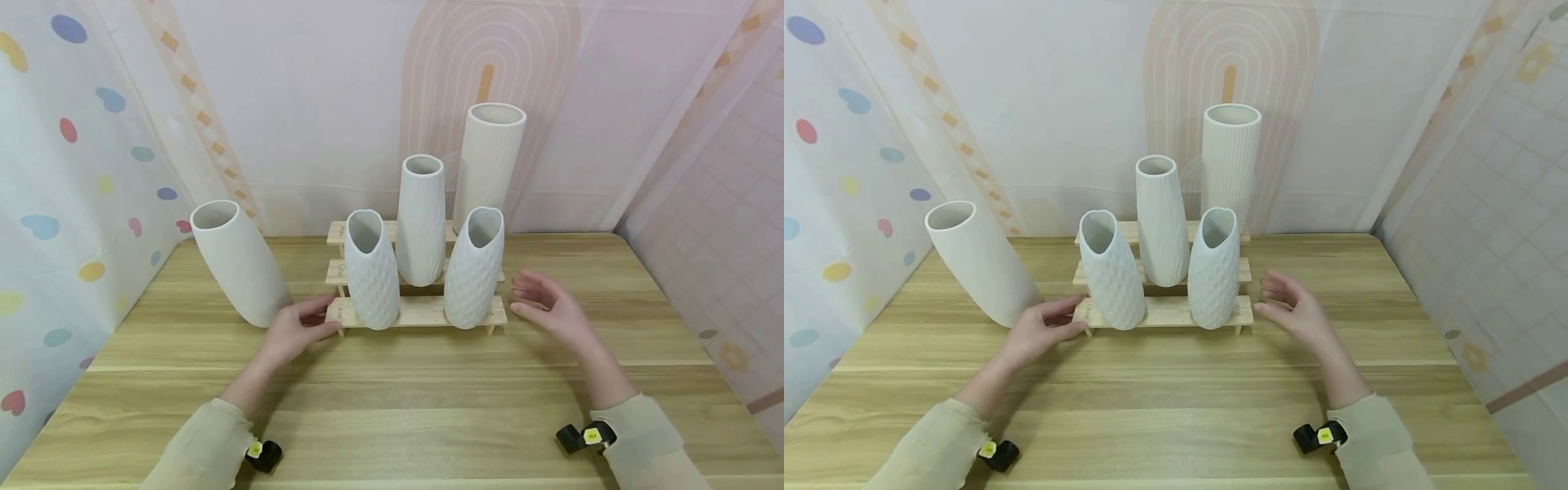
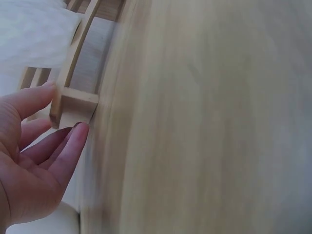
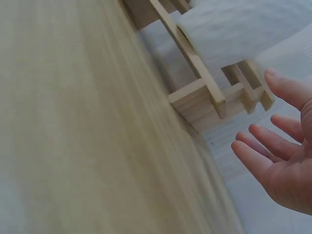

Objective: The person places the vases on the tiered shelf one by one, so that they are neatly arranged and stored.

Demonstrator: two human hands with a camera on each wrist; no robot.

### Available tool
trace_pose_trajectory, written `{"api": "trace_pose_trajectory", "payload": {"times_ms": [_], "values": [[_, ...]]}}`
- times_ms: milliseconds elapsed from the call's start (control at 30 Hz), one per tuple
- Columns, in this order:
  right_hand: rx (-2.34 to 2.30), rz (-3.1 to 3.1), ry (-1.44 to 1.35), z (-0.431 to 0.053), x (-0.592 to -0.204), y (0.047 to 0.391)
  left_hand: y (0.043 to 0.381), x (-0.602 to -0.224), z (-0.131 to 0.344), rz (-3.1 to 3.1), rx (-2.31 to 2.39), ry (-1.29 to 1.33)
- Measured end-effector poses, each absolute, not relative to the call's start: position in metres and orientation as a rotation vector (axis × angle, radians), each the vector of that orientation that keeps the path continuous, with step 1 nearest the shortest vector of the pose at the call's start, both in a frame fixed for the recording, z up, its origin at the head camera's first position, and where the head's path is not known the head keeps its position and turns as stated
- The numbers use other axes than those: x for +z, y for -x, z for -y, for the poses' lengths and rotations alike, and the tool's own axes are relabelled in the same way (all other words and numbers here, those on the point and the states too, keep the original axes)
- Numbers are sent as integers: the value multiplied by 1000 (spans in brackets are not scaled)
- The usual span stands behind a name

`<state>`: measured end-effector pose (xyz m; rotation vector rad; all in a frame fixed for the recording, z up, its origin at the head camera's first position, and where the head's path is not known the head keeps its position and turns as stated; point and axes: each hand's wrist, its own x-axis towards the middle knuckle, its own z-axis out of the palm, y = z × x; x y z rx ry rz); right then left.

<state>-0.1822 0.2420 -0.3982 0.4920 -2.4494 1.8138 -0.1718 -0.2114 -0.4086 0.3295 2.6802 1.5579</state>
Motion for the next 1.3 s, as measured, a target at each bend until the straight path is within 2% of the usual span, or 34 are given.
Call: {"api": "trace_pose_trajectory", "payload": {"times_ms": [467, 800, 1067, 1300], "values": [[1914, 2598, -529, -236, -410, 180, 139, -391, 253, -2706, 1618, -462], [1879, 2642, -454, -232, -411, 181, 117, -375, 303, -2797, 1674, -380], [1829, 2677, -400, -230, -409, 183, 109, -370, 334, -2592, 2066, -328], [1740, 2718, -411, -229, -409, 185, 115, -370, 343, -2504, 2295, -228]]}}
